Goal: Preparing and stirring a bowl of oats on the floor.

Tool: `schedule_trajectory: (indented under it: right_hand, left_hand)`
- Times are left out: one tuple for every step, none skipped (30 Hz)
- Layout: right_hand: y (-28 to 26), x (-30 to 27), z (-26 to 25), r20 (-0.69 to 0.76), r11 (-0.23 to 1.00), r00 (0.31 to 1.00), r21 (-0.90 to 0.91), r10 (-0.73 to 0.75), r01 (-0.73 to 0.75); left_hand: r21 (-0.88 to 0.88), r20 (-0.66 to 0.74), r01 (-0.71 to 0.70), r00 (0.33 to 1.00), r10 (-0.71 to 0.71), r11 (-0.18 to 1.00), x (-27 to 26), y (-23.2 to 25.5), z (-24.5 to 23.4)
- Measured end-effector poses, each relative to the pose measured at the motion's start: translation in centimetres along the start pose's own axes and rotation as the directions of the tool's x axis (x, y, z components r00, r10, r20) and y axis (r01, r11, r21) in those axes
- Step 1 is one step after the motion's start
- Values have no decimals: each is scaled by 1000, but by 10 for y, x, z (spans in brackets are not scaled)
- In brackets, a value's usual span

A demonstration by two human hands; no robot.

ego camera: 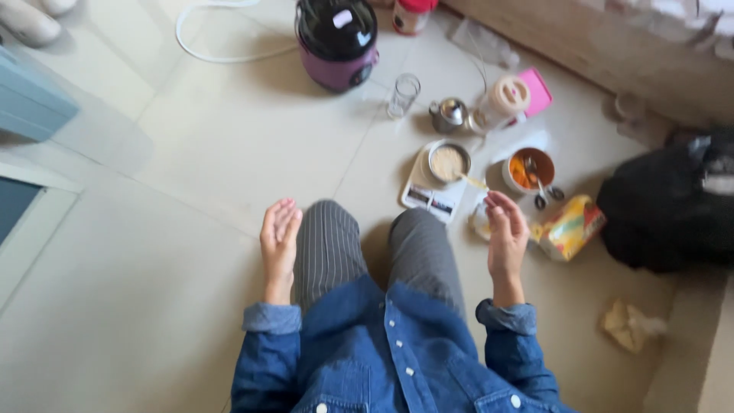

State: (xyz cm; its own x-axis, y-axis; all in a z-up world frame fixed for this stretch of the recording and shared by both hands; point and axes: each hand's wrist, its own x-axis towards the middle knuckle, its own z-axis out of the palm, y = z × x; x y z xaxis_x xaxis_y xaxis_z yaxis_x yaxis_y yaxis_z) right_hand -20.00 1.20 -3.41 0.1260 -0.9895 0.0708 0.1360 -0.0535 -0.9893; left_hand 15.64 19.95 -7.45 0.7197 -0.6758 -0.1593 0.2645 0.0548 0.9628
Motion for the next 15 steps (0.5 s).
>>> schedule_trajectory:
  right_hand:
    - [2,11,8,10,1000,1000,3,-7,7]
    - [6,23,16,44,1000,999,-22,3,-2]
    - [10,35,25,77,999,997,-48,14,-10]
    - [16,51,34,87,999,996,-44,8,-4]
    - [22,68,43,116,1000,993,-26,18,-15]
    - [30,85,56,149,1000,988,-4,29,-29]
    - [33,106,71,161,1000,987,3,25,-26]
    - [36,124,86,192,999,981,-7,39,-38]
    - [38,144,101,224,999,973,-18,53,-50]
    - [37,165,118,234,998,970,-15,58,-56]
    - [34,186,134,271,999,962,-20,41,-38]
    - [29,211,152,307,1000,952,-19,13,-8]
    - [21,230,165,316,1000,949,-11,5,-1]
    - [14,245,176,338,999,941,-37,17,-5]
    - [7,260,187,360,998,933,-62,30,-8]
  left_hand:
    - [-5,-7,-10,1000,10,1000,6,1,1]
    - [17,-15,11,1000,-11,1000,12,0,1]
    - [39,-24,32,999,-31,999,20,0,3]
    - [36,-31,24,999,-23,999,30,-7,3]
    - [41,-33,37,999,-36,998,41,-14,4]
    - [49,-38,50,998,-48,998,53,-19,3]
    - [49,-48,40,998,-38,998,71,-18,8]
    - [46,-47,51,998,-48,998,87,-16,12]
    - [44,-45,61,997,-59,997,104,-13,16]
    - [46,-58,60,997,-58,997,119,-6,23]
    - [53,-54,77,996,-74,996,135,3,30]
    - [58,-46,83,996,-80,995,155,13,41]
    - [57,-53,71,996,-68,996,176,28,55]
    - [72,-36,72,997,-70,995,192,43,68]
    - [87,-20,74,997,-72,993,207,57,81]
